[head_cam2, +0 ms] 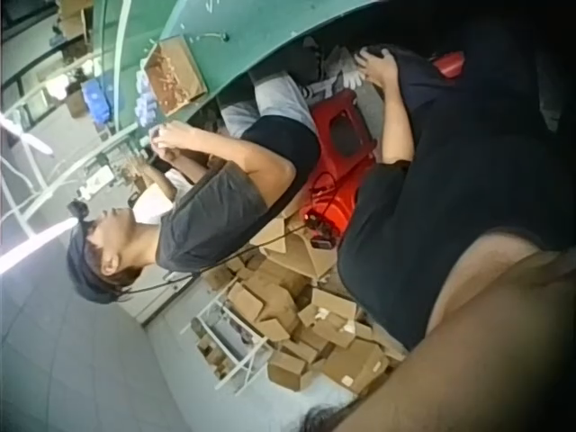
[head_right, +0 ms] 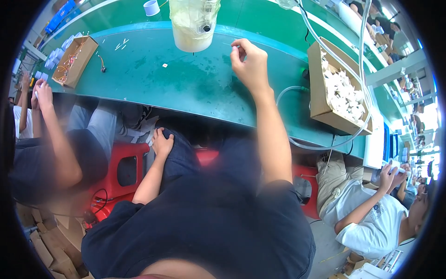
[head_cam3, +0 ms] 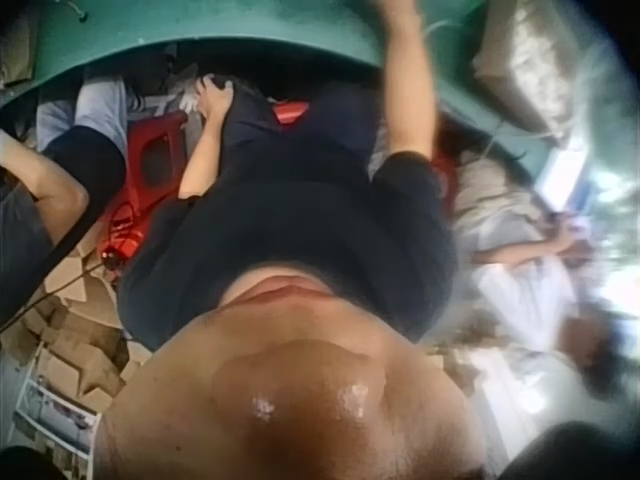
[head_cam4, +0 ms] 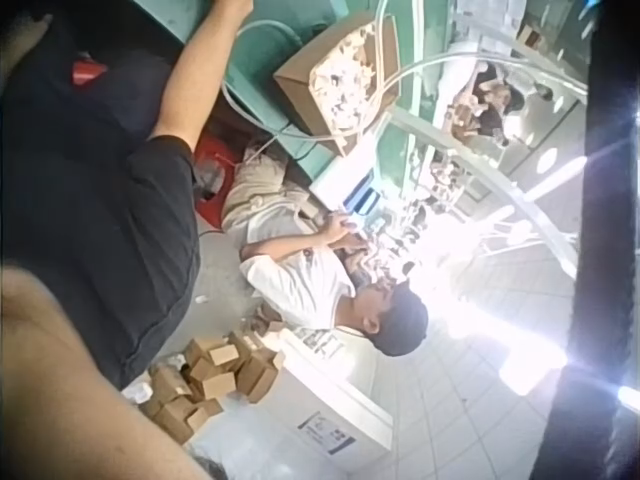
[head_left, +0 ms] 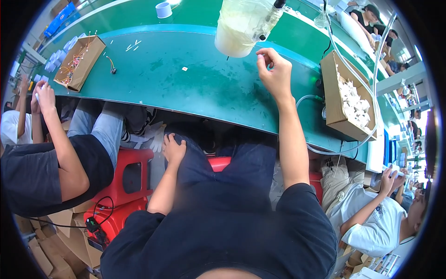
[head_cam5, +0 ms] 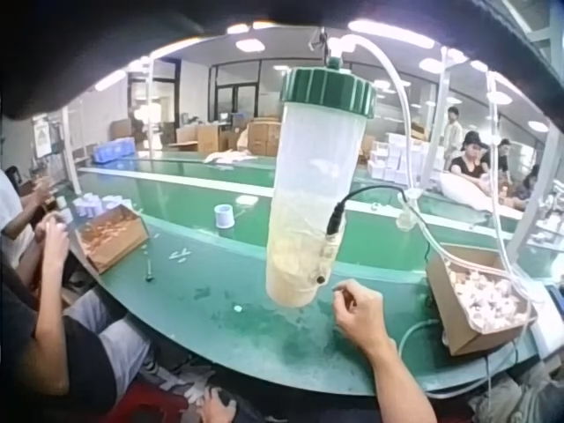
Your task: The person assembles small fans by applying adhesive inside the fan housings with a dispenser, inserting fan blades into the housings by hand, and placing the assembled fans onto the conveyor belt.
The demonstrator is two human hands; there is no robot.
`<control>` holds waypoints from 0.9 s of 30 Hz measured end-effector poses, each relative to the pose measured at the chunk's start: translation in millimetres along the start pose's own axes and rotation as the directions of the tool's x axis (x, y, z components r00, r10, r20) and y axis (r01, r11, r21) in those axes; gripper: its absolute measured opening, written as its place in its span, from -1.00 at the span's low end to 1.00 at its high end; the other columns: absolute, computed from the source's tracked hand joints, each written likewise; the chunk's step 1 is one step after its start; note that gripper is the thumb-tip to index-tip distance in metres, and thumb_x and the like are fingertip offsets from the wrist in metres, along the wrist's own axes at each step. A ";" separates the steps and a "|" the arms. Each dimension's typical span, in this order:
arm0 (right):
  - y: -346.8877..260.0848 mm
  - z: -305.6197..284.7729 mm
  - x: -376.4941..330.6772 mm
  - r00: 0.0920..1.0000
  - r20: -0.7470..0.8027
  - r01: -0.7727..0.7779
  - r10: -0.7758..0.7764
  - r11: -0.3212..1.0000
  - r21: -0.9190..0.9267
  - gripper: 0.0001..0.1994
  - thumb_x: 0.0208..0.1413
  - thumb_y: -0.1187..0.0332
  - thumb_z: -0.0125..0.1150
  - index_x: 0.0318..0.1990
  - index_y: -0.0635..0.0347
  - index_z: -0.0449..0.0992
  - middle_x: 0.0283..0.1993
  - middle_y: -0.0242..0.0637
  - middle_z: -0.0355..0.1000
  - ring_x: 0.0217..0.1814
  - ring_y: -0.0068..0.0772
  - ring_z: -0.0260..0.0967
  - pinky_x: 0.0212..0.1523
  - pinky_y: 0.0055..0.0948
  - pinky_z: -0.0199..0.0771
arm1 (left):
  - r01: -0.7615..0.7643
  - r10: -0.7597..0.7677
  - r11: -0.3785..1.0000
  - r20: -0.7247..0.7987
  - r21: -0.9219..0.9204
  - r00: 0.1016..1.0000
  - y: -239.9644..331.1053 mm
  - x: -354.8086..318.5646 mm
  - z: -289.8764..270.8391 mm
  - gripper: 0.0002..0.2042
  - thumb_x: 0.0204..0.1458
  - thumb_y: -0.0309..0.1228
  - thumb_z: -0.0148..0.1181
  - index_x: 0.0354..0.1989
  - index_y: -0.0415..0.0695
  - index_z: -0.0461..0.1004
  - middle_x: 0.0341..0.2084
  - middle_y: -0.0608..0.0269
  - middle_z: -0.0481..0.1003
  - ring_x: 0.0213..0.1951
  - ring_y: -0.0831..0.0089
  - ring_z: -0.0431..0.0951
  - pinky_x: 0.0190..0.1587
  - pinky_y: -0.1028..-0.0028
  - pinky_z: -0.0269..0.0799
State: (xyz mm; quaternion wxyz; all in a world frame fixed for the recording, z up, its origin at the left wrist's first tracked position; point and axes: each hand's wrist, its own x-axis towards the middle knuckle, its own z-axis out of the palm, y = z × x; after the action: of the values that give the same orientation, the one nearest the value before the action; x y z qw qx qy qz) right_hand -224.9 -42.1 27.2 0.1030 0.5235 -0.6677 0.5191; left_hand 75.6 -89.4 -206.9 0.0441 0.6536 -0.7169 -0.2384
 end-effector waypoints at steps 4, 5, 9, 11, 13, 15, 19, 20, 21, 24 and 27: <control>-4.2 4.9 4.8 1.000 0.019 0.022 -0.022 1.000 -0.003 -0.93 -0.04 0.50 0.12 -0.38 0.26 0.49 -0.60 -0.34 0.37 -0.59 -0.61 0.26 -0.55 -0.60 0.27 | -0.202 0.202 0.973 0.014 0.110 0.979 -24.4 -2.4 2.8 -0.47 -0.07 -0.18 0.12 0.10 -0.08 0.24 0.23 0.00 0.08 0.15 -0.05 0.18 0.13 0.10 0.16; -6.3 5.7 5.2 0.999 0.022 0.026 -0.025 1.000 -0.010 -0.94 -0.05 0.51 0.12 -0.39 0.27 0.48 -0.60 -0.29 0.38 -0.60 -0.56 0.31 -0.56 -0.57 0.30 | -0.298 0.299 0.940 0.019 0.164 0.954 -30.9 -4.3 6.4 -0.46 -0.05 -0.18 0.11 0.12 -0.11 0.23 0.23 -0.05 0.08 0.14 -0.08 0.20 0.13 0.11 0.18; 0.7 3.1 1.1 0.999 0.036 0.008 -0.006 0.998 -0.057 -0.95 -0.06 0.53 0.12 -0.40 0.27 0.48 -0.61 -0.26 0.39 -0.61 -0.53 0.33 -0.58 -0.55 0.31 | -0.432 0.363 0.901 0.615 -0.040 0.700 8.3 -31.8 -97.8 -0.54 0.03 -0.19 0.07 0.01 -0.27 0.33 0.02 -0.16 0.34 -0.01 0.01 0.41 0.05 0.22 0.31; -4.0 8.2 2.8 0.998 0.055 0.020 -0.017 0.999 -0.050 -0.95 -0.06 0.53 0.12 -0.40 0.26 0.48 -0.61 -0.27 0.39 -0.62 -0.53 0.32 -0.59 -0.55 0.30 | -0.310 0.502 0.865 0.697 -0.395 0.512 36.4 -47.5 -162.0 -0.59 0.03 -0.20 0.09 -0.08 -0.28 0.40 -0.08 -0.03 0.44 -0.07 0.19 0.48 0.01 0.33 0.33; -6.7 6.3 1.0 1.000 0.027 0.011 -0.010 0.999 -0.032 -0.95 -0.05 0.54 0.12 -0.39 0.26 0.48 -0.61 -0.28 0.38 -0.63 -0.54 0.30 -0.59 -0.55 0.28 | -0.351 0.796 0.578 0.414 -0.737 0.442 62.6 -43.9 -206.3 -0.65 0.03 -0.26 0.12 -0.11 -0.27 0.41 -0.25 0.09 0.51 -0.22 0.35 0.54 -0.14 0.40 0.41; -7.7 3.3 0.1 1.000 0.012 0.014 -0.013 0.999 -0.030 -0.94 -0.05 0.54 0.12 -0.39 0.25 0.48 -0.61 -0.29 0.38 -0.63 -0.55 0.30 -0.60 -0.55 0.27 | -0.565 0.884 0.395 0.132 -0.724 0.448 91.2 -21.0 -238.3 -0.65 0.03 -0.26 0.11 -0.10 -0.26 0.40 -0.29 0.16 0.51 -0.29 0.43 0.51 -0.19 0.45 0.39; -11.8 2.6 1.7 1.000 0.027 0.003 -0.003 1.000 -0.026 -0.93 -0.05 0.56 0.12 -0.38 0.25 0.48 -0.61 -0.30 0.38 -0.62 -0.55 0.31 -0.59 -0.55 0.29 | -0.674 0.693 0.491 -0.221 -0.551 0.686 159.1 70.4 -259.6 -0.63 0.00 -0.26 0.13 -0.08 -0.26 0.38 -0.31 0.08 0.51 -0.29 0.33 0.50 -0.18 0.40 0.39; -11.2 2.6 1.7 1.000 0.028 0.009 -0.008 1.000 -0.029 -0.93 -0.06 0.56 0.12 -0.38 0.26 0.48 -0.60 -0.29 0.38 -0.61 -0.55 0.31 -0.58 -0.55 0.29 | -0.703 0.667 0.558 -0.265 -0.442 0.696 176.1 101.7 -259.2 -0.57 -0.03 -0.24 0.15 -0.05 -0.27 0.35 -0.27 0.01 0.49 -0.24 0.26 0.50 -0.15 0.36 0.38; -10.0 3.0 1.5 1.000 0.026 0.014 -0.013 0.999 -0.034 -0.93 -0.06 0.56 0.12 -0.38 0.26 0.48 -0.60 -0.29 0.38 -0.61 -0.56 0.31 -0.58 -0.55 0.29 | -0.716 0.645 0.617 -0.311 -0.326 0.698 193.5 133.4 -255.3 -0.52 -0.05 -0.21 0.17 -0.02 -0.28 0.33 -0.24 -0.06 0.48 -0.19 0.19 0.49 -0.11 0.31 0.37; -14.8 6.2 3.4 0.999 0.024 0.035 -0.034 0.999 -0.035 -0.93 -0.06 0.57 0.12 -0.38 0.27 0.48 -0.59 -0.28 0.38 -0.60 -0.55 0.32 -0.56 -0.55 0.30 | -0.714 0.657 0.700 -0.394 -0.001 0.643 218.3 224.9 -240.5 -0.36 -0.11 -0.15 0.22 0.08 -0.30 0.21 -0.14 -0.16 0.42 -0.08 0.07 0.44 -0.03 0.24 0.34; -9.7 4.1 1.1 1.000 0.028 0.017 -0.015 0.997 -0.080 -0.93 -0.08 0.57 0.13 -0.39 0.27 0.47 -0.59 -0.27 0.38 -0.60 -0.53 0.33 -0.55 -0.54 0.31 | -0.622 0.599 0.779 -0.390 0.080 0.699 249.0 274.7 -221.8 -0.25 -0.16 -0.14 0.26 0.14 -0.31 0.09 -0.10 -0.18 0.38 -0.01 0.03 0.39 0.02 0.21 0.31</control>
State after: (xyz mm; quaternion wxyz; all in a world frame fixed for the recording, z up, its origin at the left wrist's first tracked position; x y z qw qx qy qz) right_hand -215.9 -45.2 31.8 0.1188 0.5313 -0.6851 0.4840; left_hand -108.3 -407.7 20.0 0.2829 0.4115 -0.8612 -0.0942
